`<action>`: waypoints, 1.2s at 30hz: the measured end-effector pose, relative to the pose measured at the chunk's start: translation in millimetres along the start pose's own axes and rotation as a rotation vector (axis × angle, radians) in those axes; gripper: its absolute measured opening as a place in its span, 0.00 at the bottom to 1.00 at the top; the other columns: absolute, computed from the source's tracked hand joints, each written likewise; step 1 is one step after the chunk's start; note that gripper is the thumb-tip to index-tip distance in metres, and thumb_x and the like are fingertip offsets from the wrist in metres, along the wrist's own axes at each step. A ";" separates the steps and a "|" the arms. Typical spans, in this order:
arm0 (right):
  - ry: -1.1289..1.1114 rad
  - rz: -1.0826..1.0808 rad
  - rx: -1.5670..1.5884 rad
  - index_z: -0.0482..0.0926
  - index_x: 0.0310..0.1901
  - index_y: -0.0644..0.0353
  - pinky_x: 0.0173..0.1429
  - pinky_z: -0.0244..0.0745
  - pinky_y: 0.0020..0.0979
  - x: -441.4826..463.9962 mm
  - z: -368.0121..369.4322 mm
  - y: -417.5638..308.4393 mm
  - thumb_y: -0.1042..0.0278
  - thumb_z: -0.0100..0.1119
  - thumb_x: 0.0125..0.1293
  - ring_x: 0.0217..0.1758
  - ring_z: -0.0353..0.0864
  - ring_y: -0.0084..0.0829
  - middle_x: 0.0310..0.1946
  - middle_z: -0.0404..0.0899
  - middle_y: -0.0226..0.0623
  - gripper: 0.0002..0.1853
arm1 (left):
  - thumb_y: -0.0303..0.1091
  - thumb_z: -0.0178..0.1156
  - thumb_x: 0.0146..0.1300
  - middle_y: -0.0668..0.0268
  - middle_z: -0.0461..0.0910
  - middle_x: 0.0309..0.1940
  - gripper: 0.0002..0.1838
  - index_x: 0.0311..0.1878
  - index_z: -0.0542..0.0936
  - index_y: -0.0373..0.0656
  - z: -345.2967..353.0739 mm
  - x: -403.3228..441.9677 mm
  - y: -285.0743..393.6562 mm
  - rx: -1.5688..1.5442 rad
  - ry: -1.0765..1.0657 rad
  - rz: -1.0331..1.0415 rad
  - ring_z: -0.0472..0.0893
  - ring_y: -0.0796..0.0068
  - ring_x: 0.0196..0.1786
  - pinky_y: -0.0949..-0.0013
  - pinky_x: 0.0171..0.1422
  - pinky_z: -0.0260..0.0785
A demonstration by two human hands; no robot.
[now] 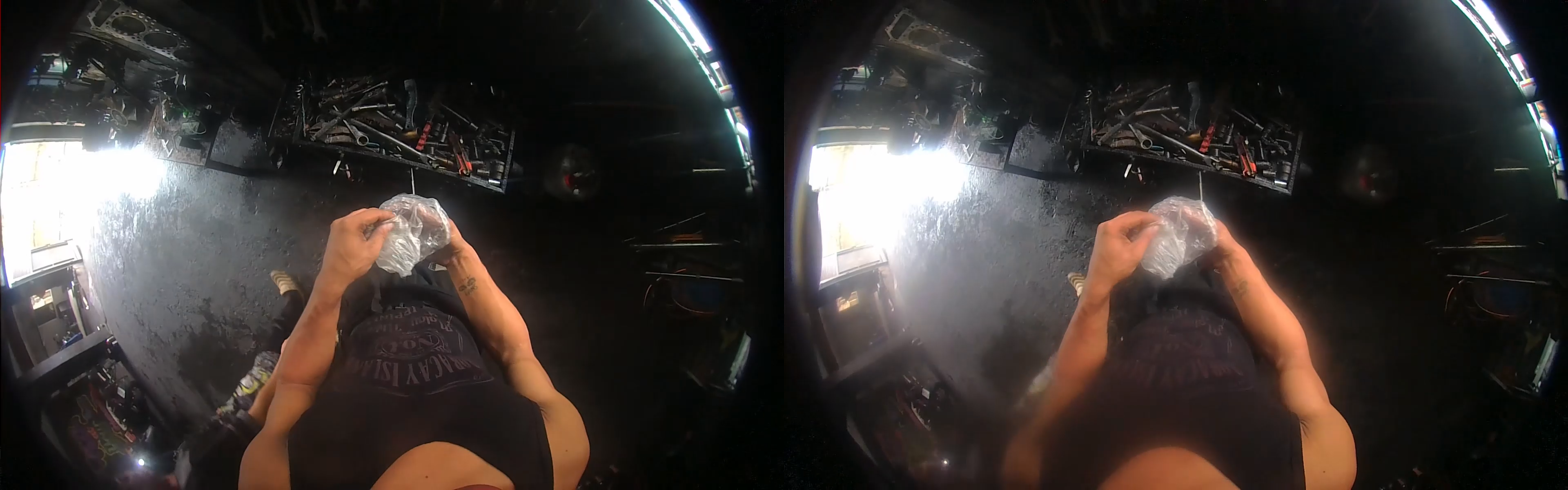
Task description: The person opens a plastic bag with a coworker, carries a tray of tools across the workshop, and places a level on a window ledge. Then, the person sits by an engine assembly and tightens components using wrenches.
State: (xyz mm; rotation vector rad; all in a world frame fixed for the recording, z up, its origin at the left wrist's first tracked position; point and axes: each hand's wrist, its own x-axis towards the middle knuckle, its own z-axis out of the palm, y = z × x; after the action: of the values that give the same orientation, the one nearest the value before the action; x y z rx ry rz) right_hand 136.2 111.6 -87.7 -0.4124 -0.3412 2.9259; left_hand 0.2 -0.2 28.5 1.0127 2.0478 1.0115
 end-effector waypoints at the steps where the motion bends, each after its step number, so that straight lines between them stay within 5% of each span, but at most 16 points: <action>1: 0.003 0.008 -0.009 0.76 0.59 0.64 0.57 0.80 0.38 2.2 1.6 2.7 0.57 0.60 0.69 0.54 0.82 0.36 0.53 0.81 0.42 0.23 | 0.29 0.69 0.58 0.64 0.85 0.32 0.10 0.41 0.85 0.37 0.7 -0.4 -7.6 -0.035 0.023 0.043 0.80 0.81 0.36 0.75 0.41 0.71; 8: 0.030 0.117 -0.074 0.77 0.58 0.63 0.56 0.79 0.36 11.8 17.9 12.0 0.57 0.59 0.70 0.52 0.82 0.34 0.51 0.81 0.40 0.21 | 0.24 0.61 0.62 0.58 0.86 0.37 0.11 0.48 0.84 0.40 -14.6 -18.1 -19.4 0.038 0.085 -0.006 0.84 0.75 0.43 0.72 0.46 0.73; 15: 0.257 0.238 -0.329 0.77 0.57 0.63 0.51 0.80 0.34 12.3 56.4 9.6 0.56 0.60 0.70 0.48 0.83 0.33 0.49 0.81 0.40 0.21 | 0.28 0.63 0.60 0.63 0.86 0.42 0.12 0.47 0.84 0.35 -37.1 -35.1 -39.9 -0.230 0.062 -0.078 0.82 0.75 0.47 0.72 0.56 0.71; 18: 0.072 0.275 -0.270 0.78 0.56 0.62 0.49 0.79 0.33 18.3 83.0 13.7 0.54 0.62 0.68 0.46 0.82 0.32 0.47 0.82 0.39 0.22 | 0.30 0.66 0.58 0.60 0.86 0.41 0.12 0.44 0.84 0.36 -56.6 -47.1 -44.4 -0.004 0.172 -0.018 0.83 0.71 0.47 0.70 0.55 0.72; 19: 0.144 0.256 -0.437 0.79 0.56 0.62 0.49 0.79 0.33 15.6 94.4 14.1 0.53 0.62 0.68 0.46 0.82 0.32 0.46 0.82 0.39 0.23 | 0.32 0.69 0.57 0.59 0.86 0.40 0.12 0.43 0.85 0.38 -52.9 -47.3 -52.8 0.109 0.239 0.095 0.84 0.69 0.46 0.69 0.54 0.73; 21: 0.274 0.181 -0.556 0.82 0.52 0.62 0.49 0.77 0.33 26.1 75.6 40.7 0.53 0.63 0.67 0.45 0.81 0.30 0.44 0.83 0.37 0.21 | 0.28 0.67 0.57 0.59 0.86 0.36 0.09 0.41 0.84 0.36 -60.2 -48.6 -49.4 0.088 0.195 -0.020 0.85 0.66 0.44 0.67 0.54 0.73; 22: 0.181 0.161 -1.218 0.84 0.48 0.61 0.49 0.75 0.31 19.6 96.9 33.6 0.55 0.63 0.67 0.44 0.80 0.26 0.43 0.84 0.35 0.18 | 0.25 0.65 0.58 0.59 0.86 0.36 0.08 0.41 0.84 0.35 -62.9 -55.1 -64.2 0.099 0.203 -0.012 0.84 0.68 0.44 0.68 0.53 0.73; 25: 0.041 -0.076 -1.023 0.84 0.48 0.59 0.50 0.75 0.31 40.9 60.4 82.5 0.57 0.63 0.67 0.45 0.79 0.25 0.42 0.84 0.36 0.15 | 0.23 0.65 0.57 0.61 0.85 0.35 0.08 0.41 0.83 0.35 -73.6 -73.4 -78.7 0.036 0.214 -0.031 0.83 0.71 0.42 0.69 0.53 0.72; 27: 0.111 0.078 -0.937 0.81 0.51 0.56 0.51 0.76 0.34 36.2 66.7 95.2 0.60 0.61 0.68 0.45 0.81 0.29 0.43 0.83 0.40 0.14 | 0.23 0.65 0.57 0.62 0.85 0.34 0.08 0.41 0.83 0.35 -74.0 -84.5 -85.1 0.033 0.229 -0.015 0.82 0.73 0.42 0.70 0.53 0.72; 30: 0.015 -0.133 -1.219 0.84 0.51 0.59 0.50 0.75 0.29 44.7 74.9 107.3 0.56 0.65 0.67 0.44 0.79 0.23 0.43 0.83 0.32 0.18 | 0.22 0.65 0.56 0.62 0.84 0.34 0.08 0.41 0.82 0.35 -89.4 -78.5 -85.8 0.190 0.177 -0.112 0.82 0.72 0.41 0.70 0.53 0.72; 34: 0.226 0.018 -0.628 0.82 0.52 0.58 0.49 0.76 0.28 30.8 88.9 130.3 0.54 0.66 0.66 0.45 0.80 0.23 0.44 0.83 0.32 0.19 | 0.21 0.58 0.59 0.59 0.84 0.35 0.10 0.43 0.82 0.35 -86.6 -85.9 -105.8 0.036 0.190 0.186 0.81 0.71 0.40 0.69 0.51 0.71; 36: 0.232 0.001 -0.471 0.82 0.53 0.58 0.47 0.76 0.28 30.1 82.8 144.6 0.54 0.67 0.66 0.45 0.80 0.22 0.44 0.83 0.31 0.20 | 0.22 0.56 0.60 0.59 0.84 0.36 0.10 0.44 0.82 0.34 -86.6 -87.6 -131.5 -0.042 0.135 0.135 0.81 0.71 0.41 0.69 0.51 0.72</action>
State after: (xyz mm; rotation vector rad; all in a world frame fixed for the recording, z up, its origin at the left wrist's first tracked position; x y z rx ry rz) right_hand 64.6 -38.0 -53.6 -0.8031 -0.9953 2.7349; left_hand -70.4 -158.3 -21.1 1.0998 2.0780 1.2177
